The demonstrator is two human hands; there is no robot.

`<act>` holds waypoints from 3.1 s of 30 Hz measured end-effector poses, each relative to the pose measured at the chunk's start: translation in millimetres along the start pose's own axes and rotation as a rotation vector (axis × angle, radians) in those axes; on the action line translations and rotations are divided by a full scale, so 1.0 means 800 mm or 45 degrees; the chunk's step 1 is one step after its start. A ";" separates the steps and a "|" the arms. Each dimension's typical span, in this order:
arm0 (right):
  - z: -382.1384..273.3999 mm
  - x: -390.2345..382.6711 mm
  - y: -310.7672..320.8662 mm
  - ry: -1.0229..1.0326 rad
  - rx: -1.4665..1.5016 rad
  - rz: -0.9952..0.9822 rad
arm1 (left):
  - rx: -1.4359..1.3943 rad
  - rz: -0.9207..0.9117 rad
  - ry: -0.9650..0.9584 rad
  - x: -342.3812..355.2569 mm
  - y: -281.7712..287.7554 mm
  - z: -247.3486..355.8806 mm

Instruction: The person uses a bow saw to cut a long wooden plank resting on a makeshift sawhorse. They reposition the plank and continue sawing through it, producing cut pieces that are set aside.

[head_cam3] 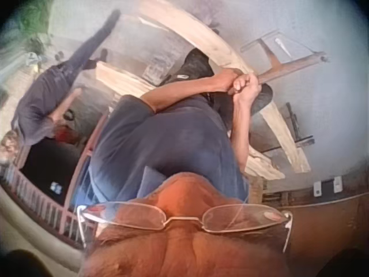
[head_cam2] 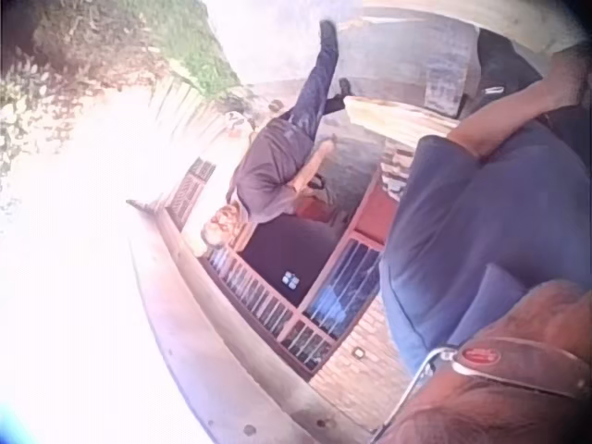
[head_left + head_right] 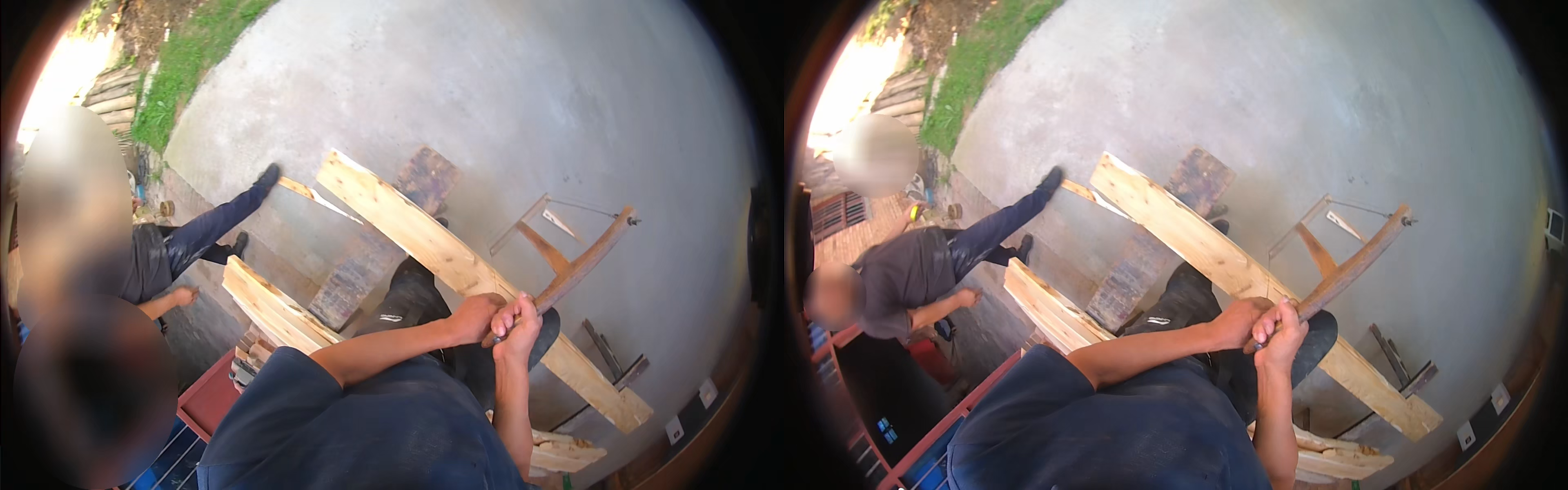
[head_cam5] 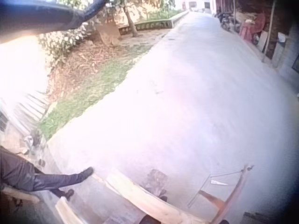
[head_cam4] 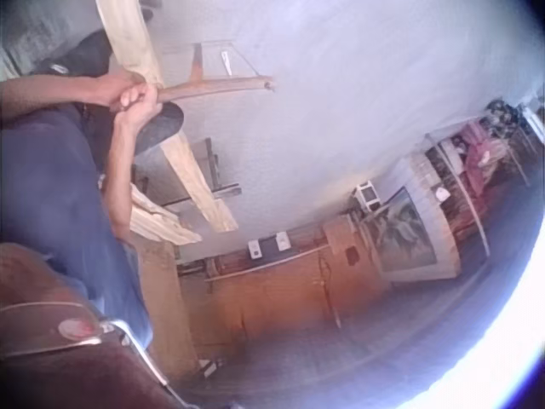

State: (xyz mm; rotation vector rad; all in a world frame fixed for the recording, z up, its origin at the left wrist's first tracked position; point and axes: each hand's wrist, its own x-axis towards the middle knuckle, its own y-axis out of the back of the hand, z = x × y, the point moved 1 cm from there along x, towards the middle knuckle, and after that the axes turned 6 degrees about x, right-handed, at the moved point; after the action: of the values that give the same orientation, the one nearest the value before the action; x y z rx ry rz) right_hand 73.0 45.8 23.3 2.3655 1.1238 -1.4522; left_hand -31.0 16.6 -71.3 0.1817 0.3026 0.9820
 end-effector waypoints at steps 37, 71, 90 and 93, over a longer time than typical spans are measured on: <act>0.006 0.036 0.030 -0.106 -0.088 -0.035 | 0.641 -0.563 0.162 -0.032 0.091 -0.050; -0.002 0.022 0.012 -0.085 -0.157 -0.012 | 0.815 -0.482 0.005 -0.039 0.098 -0.113; -0.003 0.023 0.010 -0.127 -0.155 -0.053 | 0.647 -0.334 0.070 -0.041 0.090 -0.096; -0.004 0.033 0.020 -0.142 -0.158 -0.071 | 0.574 -0.365 0.067 -0.037 0.085 -0.096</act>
State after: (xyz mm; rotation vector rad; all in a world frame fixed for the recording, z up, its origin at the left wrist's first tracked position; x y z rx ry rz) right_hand 92.4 49.5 -0.5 2.1587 1.2226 -1.4665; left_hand -125.2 30.1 -119.3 0.5085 0.5808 0.6242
